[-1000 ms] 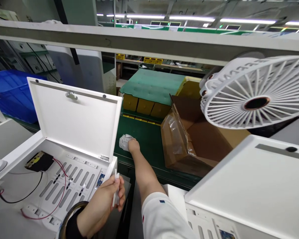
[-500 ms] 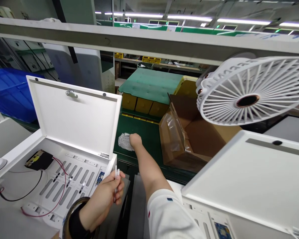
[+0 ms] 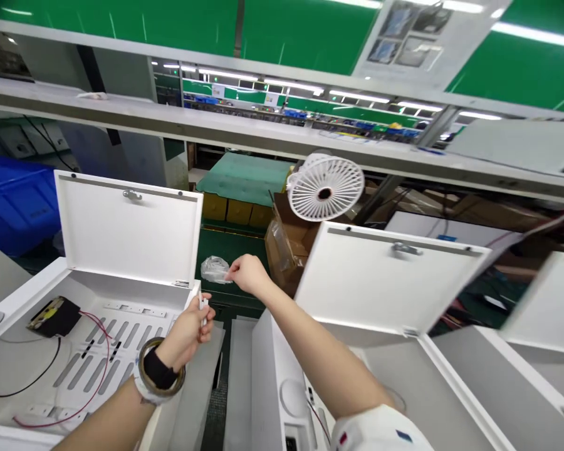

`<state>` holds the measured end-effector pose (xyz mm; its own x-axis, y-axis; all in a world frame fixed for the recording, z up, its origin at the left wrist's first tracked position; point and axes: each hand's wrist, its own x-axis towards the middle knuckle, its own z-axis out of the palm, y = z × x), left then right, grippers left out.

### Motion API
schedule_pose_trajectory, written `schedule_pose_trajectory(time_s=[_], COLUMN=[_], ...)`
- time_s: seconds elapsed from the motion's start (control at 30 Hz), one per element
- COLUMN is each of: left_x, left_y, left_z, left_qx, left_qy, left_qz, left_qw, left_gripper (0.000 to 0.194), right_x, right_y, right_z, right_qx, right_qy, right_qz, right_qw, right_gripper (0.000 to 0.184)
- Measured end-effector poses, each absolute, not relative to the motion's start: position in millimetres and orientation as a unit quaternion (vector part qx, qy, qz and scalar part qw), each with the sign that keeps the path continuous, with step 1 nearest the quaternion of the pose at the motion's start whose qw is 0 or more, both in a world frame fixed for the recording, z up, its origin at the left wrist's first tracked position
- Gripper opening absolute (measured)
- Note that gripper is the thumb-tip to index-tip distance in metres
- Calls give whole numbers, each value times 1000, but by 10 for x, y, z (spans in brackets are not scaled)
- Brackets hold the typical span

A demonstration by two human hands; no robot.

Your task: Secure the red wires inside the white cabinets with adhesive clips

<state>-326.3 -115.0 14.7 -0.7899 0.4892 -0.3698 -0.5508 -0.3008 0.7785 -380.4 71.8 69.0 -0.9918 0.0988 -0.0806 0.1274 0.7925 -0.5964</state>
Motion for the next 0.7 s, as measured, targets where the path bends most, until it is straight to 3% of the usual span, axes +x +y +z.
schedule_pose_trajectory(time_s=[0.13, 0.3, 0.7], left_x=[-3060, -2698, -2303], left_y=[-1142, -991, -490], left_z=[280, 391, 286], left_qx=[14, 76, 127], left_qy=[517, 542, 567], left_qz=[796, 775, 731], left_qw=[313, 317, 357], left_gripper=[46, 49, 43], right_x=[-2885, -2262, -1691], right_y=[571, 390, 793], right_z=[637, 402, 381], right_qx=[119, 197, 192], right_qy=[837, 704, 701], right_qz=[-534, -682, -686], right_qw=[17, 5, -3], right_gripper=[21, 33, 43])
